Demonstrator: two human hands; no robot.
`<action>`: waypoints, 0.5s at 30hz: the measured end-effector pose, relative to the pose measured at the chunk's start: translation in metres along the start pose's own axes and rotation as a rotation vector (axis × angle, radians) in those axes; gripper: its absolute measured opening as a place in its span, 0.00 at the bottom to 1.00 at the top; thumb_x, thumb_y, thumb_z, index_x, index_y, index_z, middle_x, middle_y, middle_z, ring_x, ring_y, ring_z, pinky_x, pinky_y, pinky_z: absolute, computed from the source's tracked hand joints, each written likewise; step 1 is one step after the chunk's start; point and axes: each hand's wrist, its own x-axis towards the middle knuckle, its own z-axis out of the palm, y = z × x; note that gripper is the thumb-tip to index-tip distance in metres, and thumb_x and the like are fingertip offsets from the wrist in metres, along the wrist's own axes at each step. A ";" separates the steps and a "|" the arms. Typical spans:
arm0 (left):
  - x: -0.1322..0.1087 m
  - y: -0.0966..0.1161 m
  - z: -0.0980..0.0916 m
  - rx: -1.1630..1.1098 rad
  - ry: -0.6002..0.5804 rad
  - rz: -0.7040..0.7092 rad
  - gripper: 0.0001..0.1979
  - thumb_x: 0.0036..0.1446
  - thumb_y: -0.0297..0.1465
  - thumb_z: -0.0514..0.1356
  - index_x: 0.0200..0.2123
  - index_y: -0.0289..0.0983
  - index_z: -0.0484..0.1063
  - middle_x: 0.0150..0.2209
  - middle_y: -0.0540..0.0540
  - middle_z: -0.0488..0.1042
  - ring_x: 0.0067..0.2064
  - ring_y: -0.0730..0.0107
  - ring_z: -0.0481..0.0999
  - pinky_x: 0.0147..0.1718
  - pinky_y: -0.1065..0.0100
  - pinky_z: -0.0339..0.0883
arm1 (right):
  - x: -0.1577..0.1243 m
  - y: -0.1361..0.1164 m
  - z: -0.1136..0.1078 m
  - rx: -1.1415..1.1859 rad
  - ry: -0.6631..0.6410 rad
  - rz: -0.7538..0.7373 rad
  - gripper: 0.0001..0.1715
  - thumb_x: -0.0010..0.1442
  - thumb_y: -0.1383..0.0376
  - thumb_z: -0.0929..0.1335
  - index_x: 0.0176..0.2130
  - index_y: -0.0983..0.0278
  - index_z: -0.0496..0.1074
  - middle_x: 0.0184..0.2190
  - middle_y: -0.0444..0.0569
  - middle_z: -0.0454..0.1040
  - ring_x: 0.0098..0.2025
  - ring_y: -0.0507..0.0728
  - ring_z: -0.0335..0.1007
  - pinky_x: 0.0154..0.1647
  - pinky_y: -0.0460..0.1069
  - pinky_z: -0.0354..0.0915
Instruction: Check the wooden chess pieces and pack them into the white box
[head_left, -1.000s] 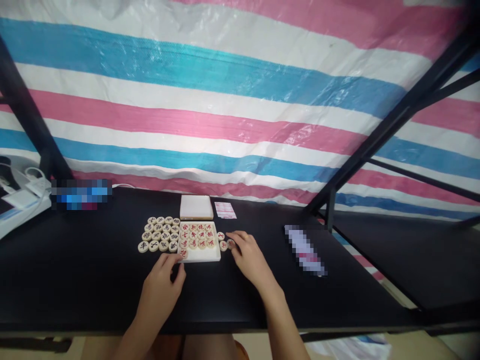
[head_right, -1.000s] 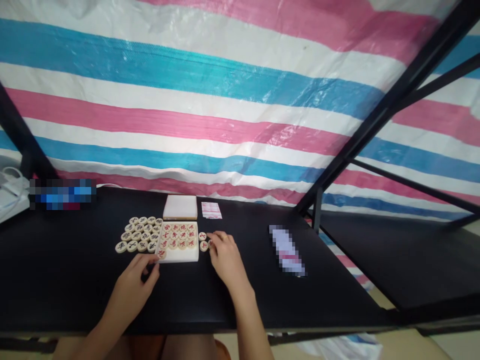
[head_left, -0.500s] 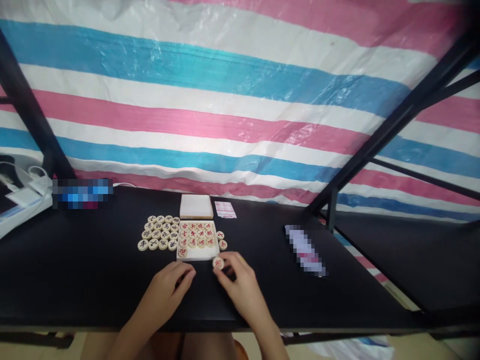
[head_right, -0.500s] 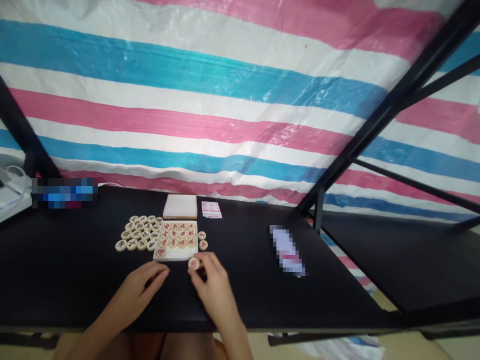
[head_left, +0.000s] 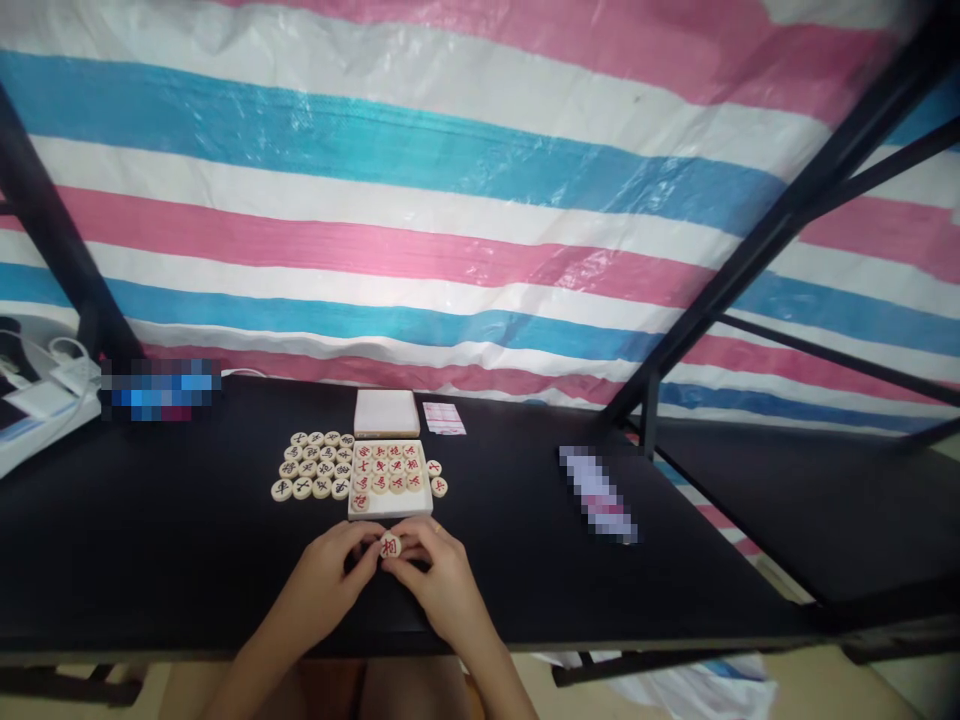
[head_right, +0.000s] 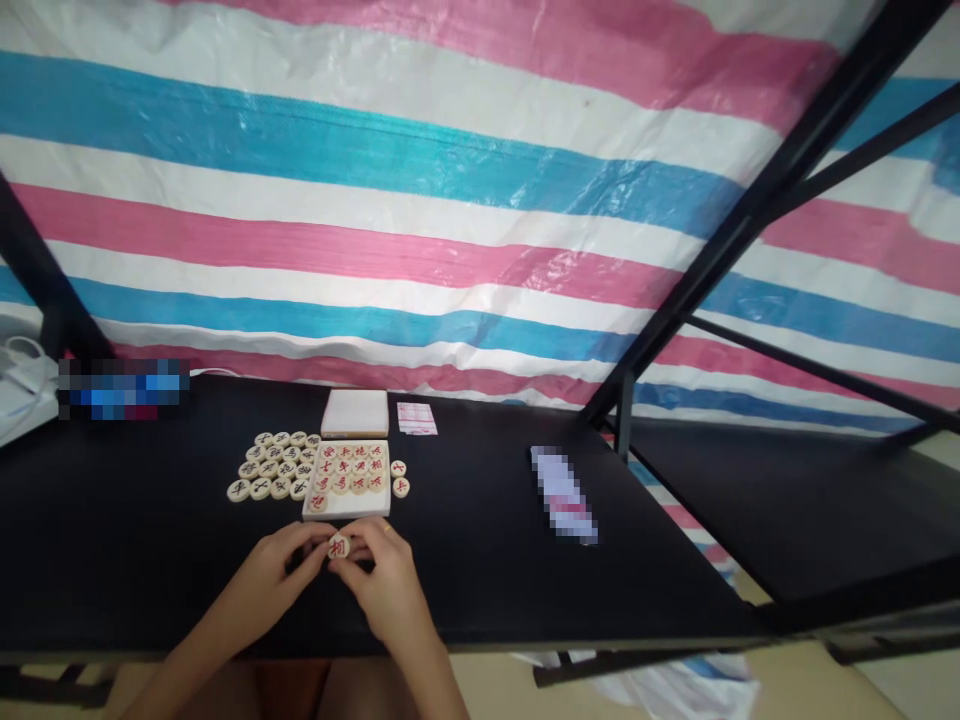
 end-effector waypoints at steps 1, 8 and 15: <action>0.000 0.001 -0.001 -0.010 -0.006 -0.004 0.10 0.58 0.32 0.53 0.37 0.39 0.74 0.35 0.48 0.77 0.35 0.67 0.75 0.37 0.68 0.66 | 0.000 -0.001 0.000 0.005 -0.005 0.006 0.06 0.51 0.66 0.71 0.34 0.62 0.73 0.33 0.45 0.73 0.34 0.53 0.74 0.37 0.46 0.72; 0.000 0.006 -0.003 -0.017 0.045 0.019 0.09 0.58 0.31 0.53 0.34 0.38 0.73 0.31 0.49 0.76 0.30 0.69 0.72 0.33 0.70 0.65 | -0.001 -0.005 -0.001 -0.024 -0.043 0.018 0.12 0.58 0.64 0.67 0.43 0.63 0.74 0.37 0.50 0.79 0.40 0.57 0.77 0.43 0.50 0.72; -0.001 0.003 -0.002 -0.025 0.050 0.013 0.12 0.57 0.31 0.54 0.42 0.38 0.72 0.37 0.46 0.78 0.32 0.69 0.73 0.35 0.69 0.67 | -0.001 -0.007 -0.002 -0.029 -0.035 0.070 0.16 0.59 0.62 0.66 0.47 0.62 0.72 0.37 0.49 0.80 0.39 0.57 0.77 0.43 0.50 0.71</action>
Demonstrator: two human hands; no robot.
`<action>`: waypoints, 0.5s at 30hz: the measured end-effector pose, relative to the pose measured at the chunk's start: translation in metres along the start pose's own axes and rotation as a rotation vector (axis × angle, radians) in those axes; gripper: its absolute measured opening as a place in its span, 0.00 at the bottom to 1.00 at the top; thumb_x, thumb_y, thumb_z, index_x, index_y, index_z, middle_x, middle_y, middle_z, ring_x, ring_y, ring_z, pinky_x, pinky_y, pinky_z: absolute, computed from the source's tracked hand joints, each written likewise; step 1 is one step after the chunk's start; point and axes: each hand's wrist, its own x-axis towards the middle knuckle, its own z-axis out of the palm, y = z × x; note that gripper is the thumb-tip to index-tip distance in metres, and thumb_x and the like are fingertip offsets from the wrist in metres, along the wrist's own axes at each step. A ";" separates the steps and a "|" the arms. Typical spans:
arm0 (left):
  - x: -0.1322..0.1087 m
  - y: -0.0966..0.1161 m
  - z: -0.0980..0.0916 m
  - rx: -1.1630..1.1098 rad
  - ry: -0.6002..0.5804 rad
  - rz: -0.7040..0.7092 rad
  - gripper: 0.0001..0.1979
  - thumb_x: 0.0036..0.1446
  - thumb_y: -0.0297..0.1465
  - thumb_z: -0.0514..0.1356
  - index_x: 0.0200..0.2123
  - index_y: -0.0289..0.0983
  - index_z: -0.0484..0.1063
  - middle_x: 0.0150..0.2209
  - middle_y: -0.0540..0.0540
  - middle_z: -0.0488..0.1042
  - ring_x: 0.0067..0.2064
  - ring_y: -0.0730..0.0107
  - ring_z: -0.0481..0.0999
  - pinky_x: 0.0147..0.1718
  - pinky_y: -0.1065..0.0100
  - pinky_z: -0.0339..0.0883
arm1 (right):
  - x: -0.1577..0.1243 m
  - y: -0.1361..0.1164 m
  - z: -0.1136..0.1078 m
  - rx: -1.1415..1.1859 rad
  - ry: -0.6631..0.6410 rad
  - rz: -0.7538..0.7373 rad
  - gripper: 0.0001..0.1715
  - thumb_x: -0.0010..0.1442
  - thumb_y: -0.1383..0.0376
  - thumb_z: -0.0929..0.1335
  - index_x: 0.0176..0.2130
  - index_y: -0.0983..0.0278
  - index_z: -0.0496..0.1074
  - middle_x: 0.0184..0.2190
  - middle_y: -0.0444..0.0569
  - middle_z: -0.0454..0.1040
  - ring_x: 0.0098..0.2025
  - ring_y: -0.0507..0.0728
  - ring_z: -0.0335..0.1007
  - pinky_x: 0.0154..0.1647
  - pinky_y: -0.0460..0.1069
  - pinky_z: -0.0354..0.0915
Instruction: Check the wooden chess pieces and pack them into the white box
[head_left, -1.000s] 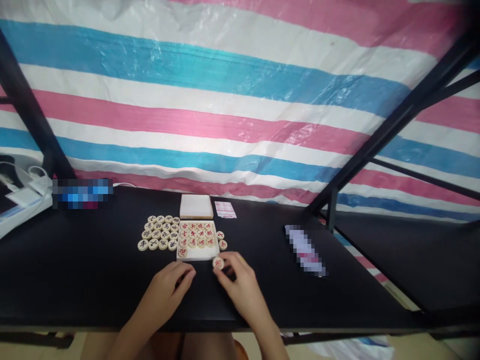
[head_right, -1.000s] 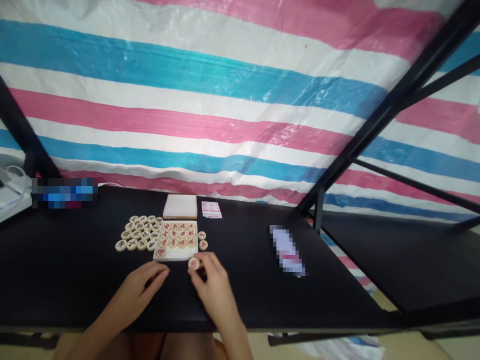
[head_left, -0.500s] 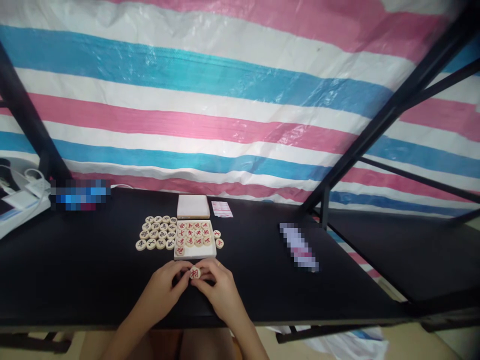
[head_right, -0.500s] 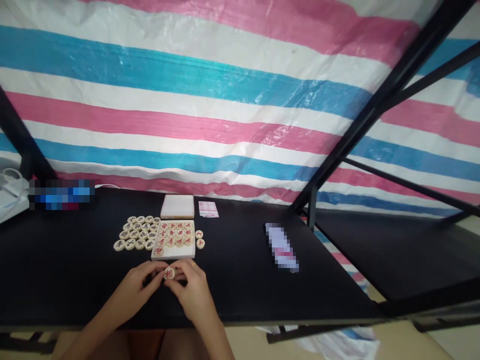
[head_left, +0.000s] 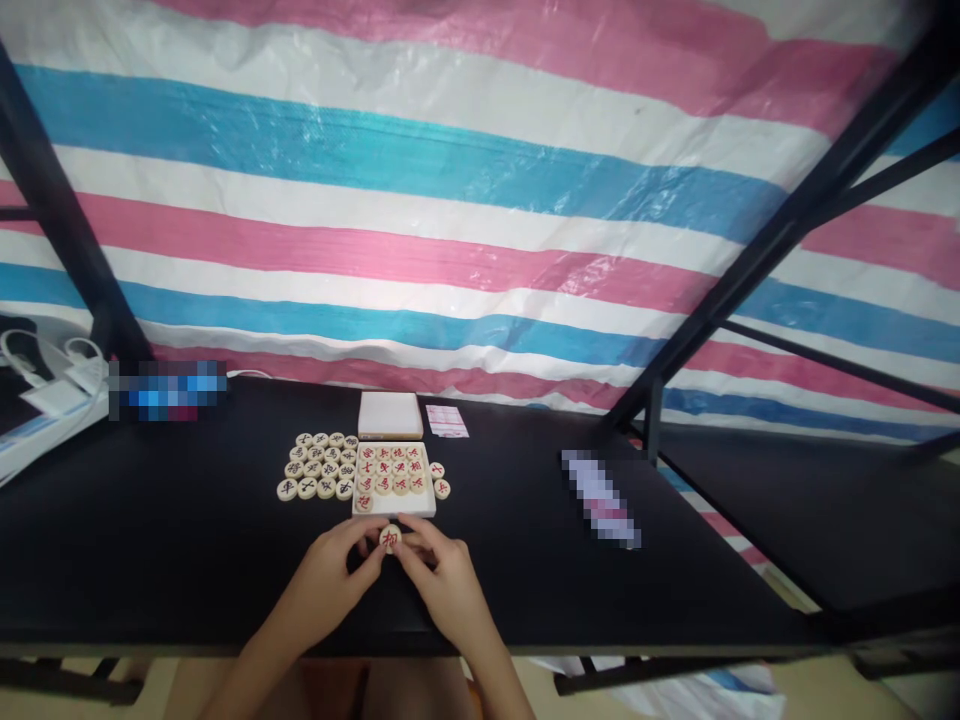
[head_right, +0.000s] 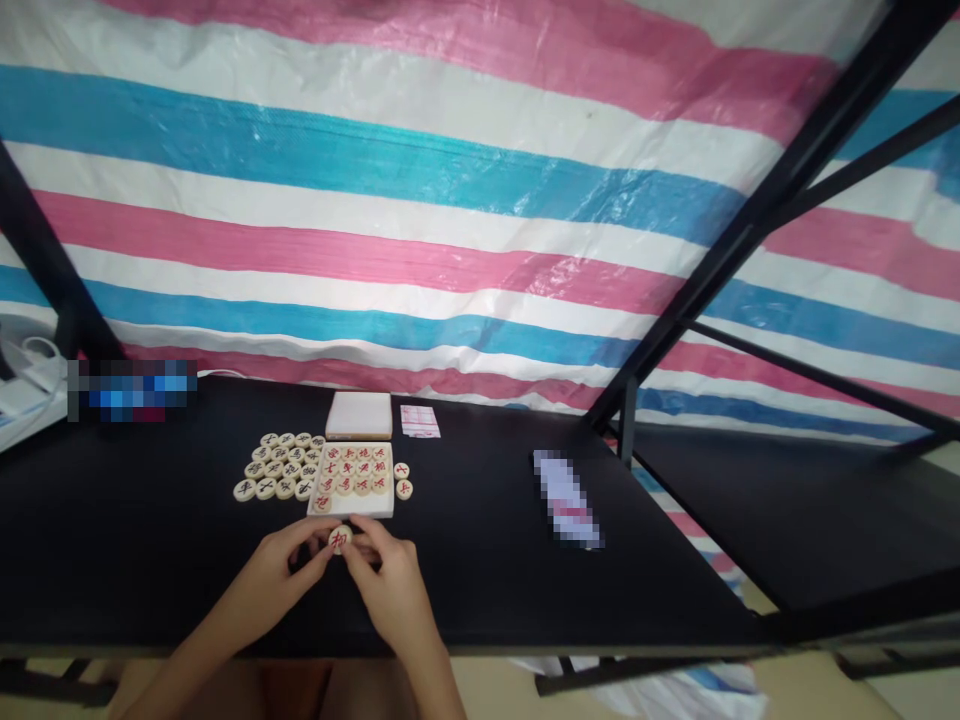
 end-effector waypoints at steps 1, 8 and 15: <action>0.000 -0.001 0.000 0.002 0.003 -0.003 0.12 0.56 0.30 0.54 0.43 0.38 0.72 0.37 0.46 0.78 0.32 0.68 0.73 0.35 0.69 0.67 | 0.000 0.000 0.000 -0.007 0.002 -0.002 0.16 0.59 0.62 0.66 0.48 0.62 0.72 0.37 0.49 0.79 0.39 0.57 0.77 0.43 0.50 0.71; 0.002 -0.001 0.000 0.016 0.006 -0.007 0.08 0.52 0.27 0.55 0.34 0.39 0.73 0.30 0.50 0.76 0.29 0.70 0.71 0.30 0.71 0.65 | 0.000 0.003 0.000 -0.102 0.011 -0.106 0.12 0.57 0.68 0.66 0.41 0.61 0.75 0.36 0.48 0.78 0.38 0.55 0.75 0.40 0.47 0.71; 0.002 -0.006 0.003 -0.076 -0.007 0.075 0.07 0.51 0.24 0.53 0.30 0.39 0.70 0.31 0.50 0.73 0.29 0.72 0.70 0.29 0.73 0.64 | 0.001 0.010 0.001 -0.081 0.011 -0.187 0.15 0.50 0.74 0.64 0.37 0.61 0.74 0.39 0.48 0.74 0.40 0.53 0.72 0.36 0.45 0.72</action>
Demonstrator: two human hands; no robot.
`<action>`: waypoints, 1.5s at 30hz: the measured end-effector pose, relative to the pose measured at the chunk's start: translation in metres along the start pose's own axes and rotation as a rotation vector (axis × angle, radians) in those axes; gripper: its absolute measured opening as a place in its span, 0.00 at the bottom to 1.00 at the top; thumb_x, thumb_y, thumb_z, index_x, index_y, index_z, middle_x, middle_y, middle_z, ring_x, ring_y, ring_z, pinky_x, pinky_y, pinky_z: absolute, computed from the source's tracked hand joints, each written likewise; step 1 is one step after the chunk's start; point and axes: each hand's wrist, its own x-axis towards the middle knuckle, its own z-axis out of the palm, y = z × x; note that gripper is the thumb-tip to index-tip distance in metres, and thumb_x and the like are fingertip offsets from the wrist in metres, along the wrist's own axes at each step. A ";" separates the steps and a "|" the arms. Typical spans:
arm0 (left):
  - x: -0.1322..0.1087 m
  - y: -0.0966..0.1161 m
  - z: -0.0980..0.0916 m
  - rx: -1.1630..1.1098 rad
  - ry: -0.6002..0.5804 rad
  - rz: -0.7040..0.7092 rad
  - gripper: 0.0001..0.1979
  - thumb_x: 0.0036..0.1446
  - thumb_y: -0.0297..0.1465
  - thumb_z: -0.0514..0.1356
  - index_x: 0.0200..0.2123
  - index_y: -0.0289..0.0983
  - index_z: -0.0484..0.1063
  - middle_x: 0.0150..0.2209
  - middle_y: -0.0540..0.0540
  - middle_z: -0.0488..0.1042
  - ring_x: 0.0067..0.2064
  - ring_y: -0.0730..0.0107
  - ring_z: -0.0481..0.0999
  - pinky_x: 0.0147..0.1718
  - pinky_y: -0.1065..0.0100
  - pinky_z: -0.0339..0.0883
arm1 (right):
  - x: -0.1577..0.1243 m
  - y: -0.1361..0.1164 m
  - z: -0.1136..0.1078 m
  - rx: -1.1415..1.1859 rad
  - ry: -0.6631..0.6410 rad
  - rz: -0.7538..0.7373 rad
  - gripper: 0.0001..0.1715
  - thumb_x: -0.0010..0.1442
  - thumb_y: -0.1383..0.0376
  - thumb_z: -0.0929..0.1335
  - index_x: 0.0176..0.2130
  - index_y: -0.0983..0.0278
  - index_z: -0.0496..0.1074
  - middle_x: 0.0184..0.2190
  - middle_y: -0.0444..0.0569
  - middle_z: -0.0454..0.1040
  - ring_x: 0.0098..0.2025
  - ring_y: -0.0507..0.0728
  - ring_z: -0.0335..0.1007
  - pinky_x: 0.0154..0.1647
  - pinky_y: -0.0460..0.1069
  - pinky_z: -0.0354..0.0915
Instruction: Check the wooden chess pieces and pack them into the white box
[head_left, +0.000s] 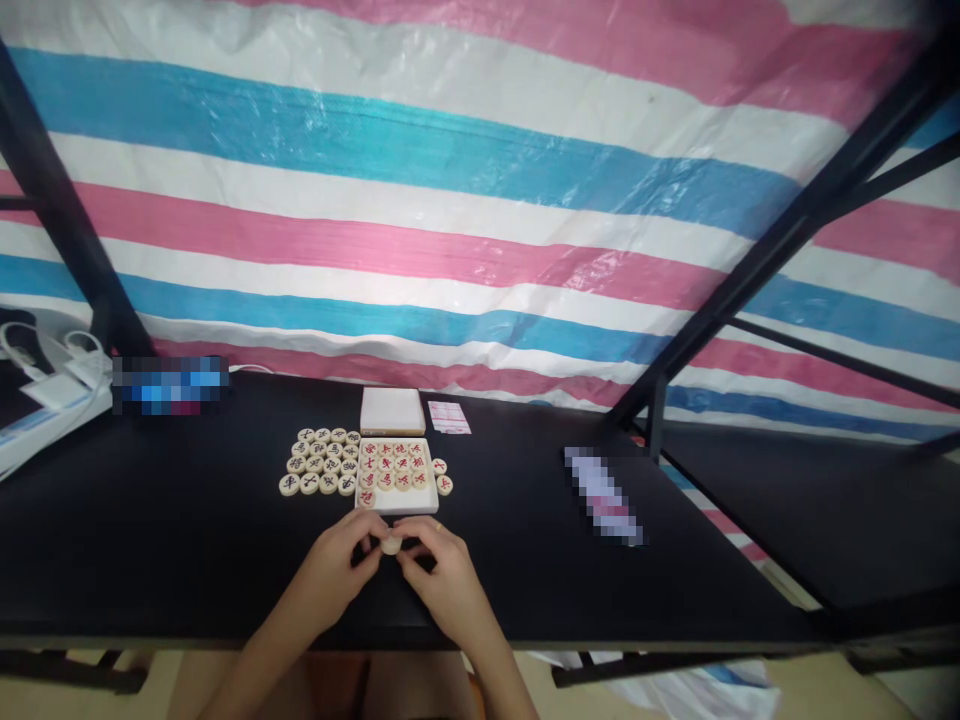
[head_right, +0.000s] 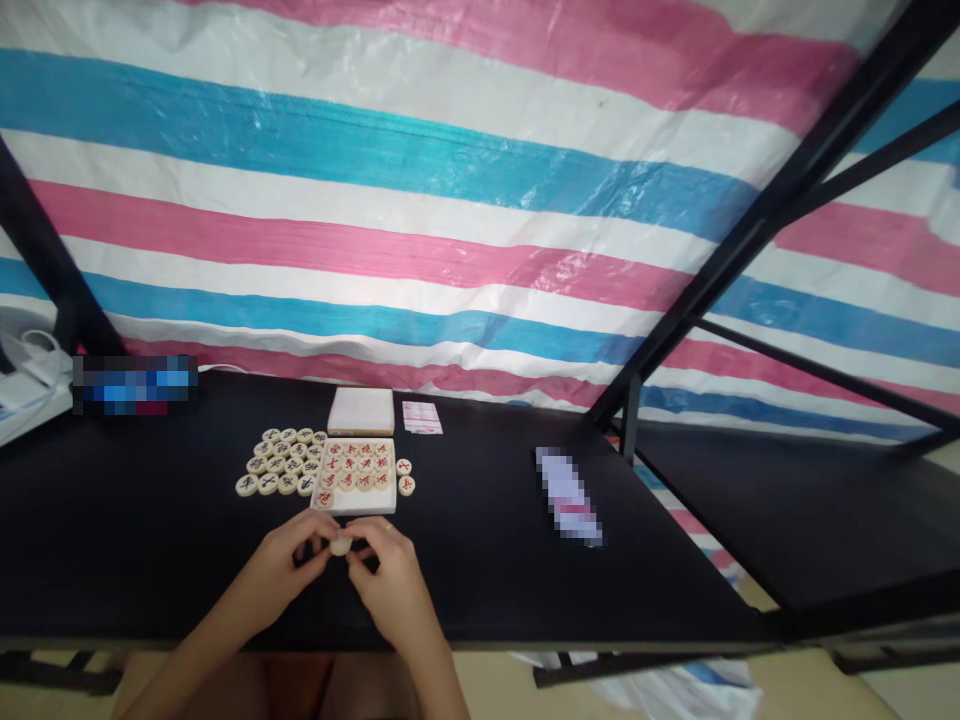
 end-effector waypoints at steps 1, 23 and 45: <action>0.000 -0.001 0.000 -0.007 -0.010 0.006 0.07 0.51 0.24 0.53 0.31 0.39 0.70 0.32 0.50 0.73 0.29 0.72 0.70 0.29 0.73 0.64 | 0.000 0.001 0.000 -0.003 0.000 -0.005 0.15 0.50 0.75 0.64 0.36 0.61 0.74 0.38 0.48 0.74 0.39 0.53 0.72 0.36 0.45 0.72; 0.000 0.002 -0.005 -0.004 0.060 -0.091 0.11 0.57 0.34 0.53 0.34 0.40 0.76 0.35 0.48 0.79 0.38 0.66 0.76 0.40 0.69 0.68 | -0.002 -0.008 -0.002 -0.164 -0.059 0.081 0.12 0.59 0.63 0.66 0.43 0.60 0.75 0.32 0.45 0.78 0.33 0.53 0.72 0.38 0.46 0.66; 0.001 0.002 -0.001 -0.003 0.035 -0.118 0.10 0.55 0.33 0.57 0.40 0.40 0.74 0.31 0.49 0.78 0.30 0.69 0.73 0.32 0.70 0.68 | -0.001 -0.008 -0.005 -0.099 -0.022 0.050 0.14 0.58 0.68 0.65 0.45 0.60 0.73 0.39 0.47 0.76 0.38 0.54 0.71 0.38 0.46 0.67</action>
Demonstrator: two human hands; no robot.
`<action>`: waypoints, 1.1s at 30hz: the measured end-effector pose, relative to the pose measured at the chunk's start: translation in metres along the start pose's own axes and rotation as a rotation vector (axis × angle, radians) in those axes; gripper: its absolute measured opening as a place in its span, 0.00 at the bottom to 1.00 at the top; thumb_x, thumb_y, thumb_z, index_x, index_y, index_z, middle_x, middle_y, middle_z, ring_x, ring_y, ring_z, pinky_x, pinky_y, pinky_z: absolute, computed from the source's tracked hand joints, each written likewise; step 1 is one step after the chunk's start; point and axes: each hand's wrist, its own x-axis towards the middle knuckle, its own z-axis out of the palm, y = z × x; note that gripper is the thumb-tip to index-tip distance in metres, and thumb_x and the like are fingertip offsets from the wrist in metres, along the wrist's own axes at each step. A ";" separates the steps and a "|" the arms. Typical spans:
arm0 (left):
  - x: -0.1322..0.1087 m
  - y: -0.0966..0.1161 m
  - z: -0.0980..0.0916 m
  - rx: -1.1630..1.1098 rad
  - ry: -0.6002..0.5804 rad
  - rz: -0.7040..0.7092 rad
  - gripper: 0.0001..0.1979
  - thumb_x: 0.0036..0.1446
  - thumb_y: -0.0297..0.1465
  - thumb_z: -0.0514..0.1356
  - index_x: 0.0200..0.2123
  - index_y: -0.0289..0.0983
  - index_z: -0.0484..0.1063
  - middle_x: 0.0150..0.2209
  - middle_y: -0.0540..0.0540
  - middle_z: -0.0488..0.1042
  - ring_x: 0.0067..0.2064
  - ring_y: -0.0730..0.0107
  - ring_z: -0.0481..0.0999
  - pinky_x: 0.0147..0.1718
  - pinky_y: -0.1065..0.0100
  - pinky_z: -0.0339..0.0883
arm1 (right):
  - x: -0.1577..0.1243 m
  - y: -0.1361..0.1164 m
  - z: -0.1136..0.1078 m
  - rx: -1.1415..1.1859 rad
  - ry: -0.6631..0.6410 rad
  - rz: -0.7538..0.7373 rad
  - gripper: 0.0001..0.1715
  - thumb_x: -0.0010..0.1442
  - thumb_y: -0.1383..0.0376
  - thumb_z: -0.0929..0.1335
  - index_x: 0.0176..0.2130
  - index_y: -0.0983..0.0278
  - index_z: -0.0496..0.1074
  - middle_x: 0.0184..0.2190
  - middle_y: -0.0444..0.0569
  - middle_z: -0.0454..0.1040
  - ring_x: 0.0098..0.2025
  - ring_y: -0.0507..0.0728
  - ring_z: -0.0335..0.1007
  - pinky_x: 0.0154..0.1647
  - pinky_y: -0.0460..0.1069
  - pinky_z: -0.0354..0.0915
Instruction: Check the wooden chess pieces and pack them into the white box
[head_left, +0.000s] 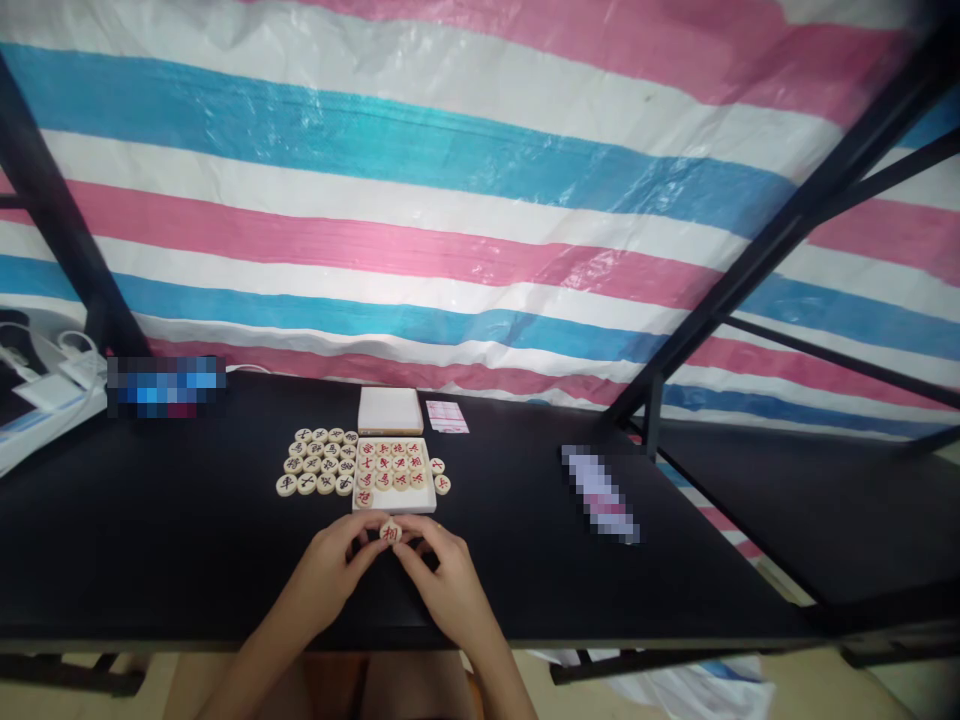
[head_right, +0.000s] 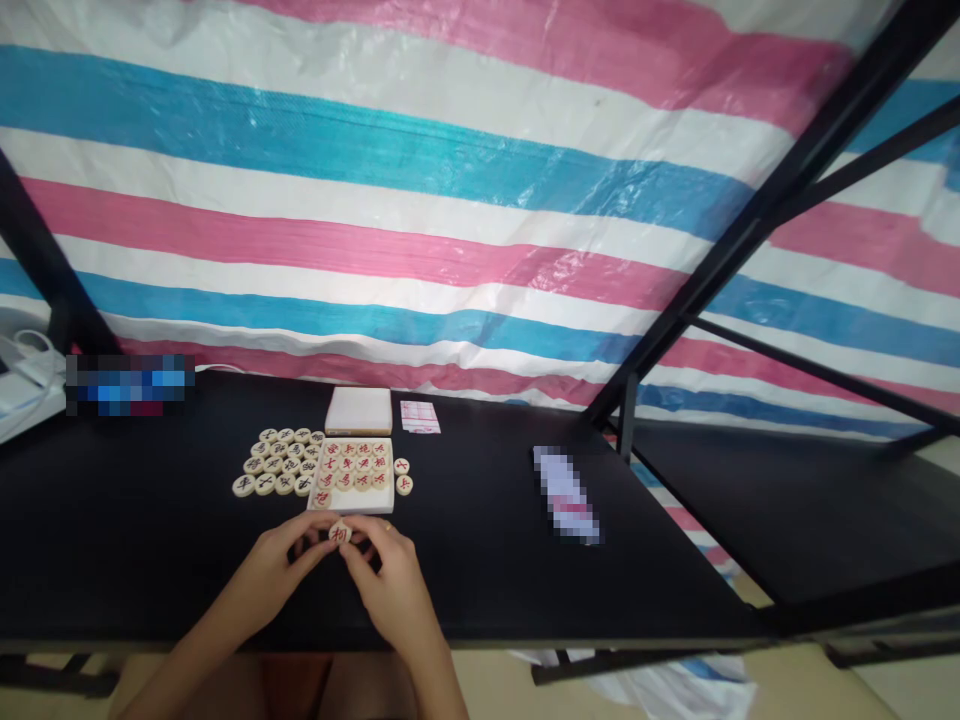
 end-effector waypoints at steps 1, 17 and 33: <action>0.000 -0.001 0.000 0.005 0.005 0.010 0.10 0.54 0.32 0.57 0.39 0.40 0.74 0.31 0.49 0.78 0.30 0.69 0.73 0.32 0.70 0.68 | 0.000 0.000 0.000 0.005 0.002 -0.003 0.12 0.59 0.68 0.65 0.43 0.60 0.73 0.38 0.46 0.76 0.38 0.53 0.71 0.39 0.46 0.67; -0.001 -0.003 -0.001 -0.022 0.008 0.147 0.08 0.52 0.27 0.56 0.30 0.41 0.76 0.36 0.46 0.78 0.39 0.65 0.74 0.33 0.70 0.68 | 0.000 0.000 0.002 -0.035 -0.003 -0.037 0.10 0.57 0.70 0.65 0.38 0.61 0.74 0.36 0.46 0.76 0.37 0.53 0.71 0.37 0.45 0.66; -0.003 -0.009 0.001 -0.001 0.016 0.051 0.11 0.57 0.33 0.57 0.42 0.42 0.74 0.36 0.48 0.78 0.35 0.68 0.76 0.36 0.69 0.70 | -0.001 0.000 0.002 -0.003 -0.005 0.039 0.16 0.58 0.64 0.66 0.47 0.61 0.70 0.37 0.47 0.77 0.36 0.54 0.73 0.38 0.46 0.67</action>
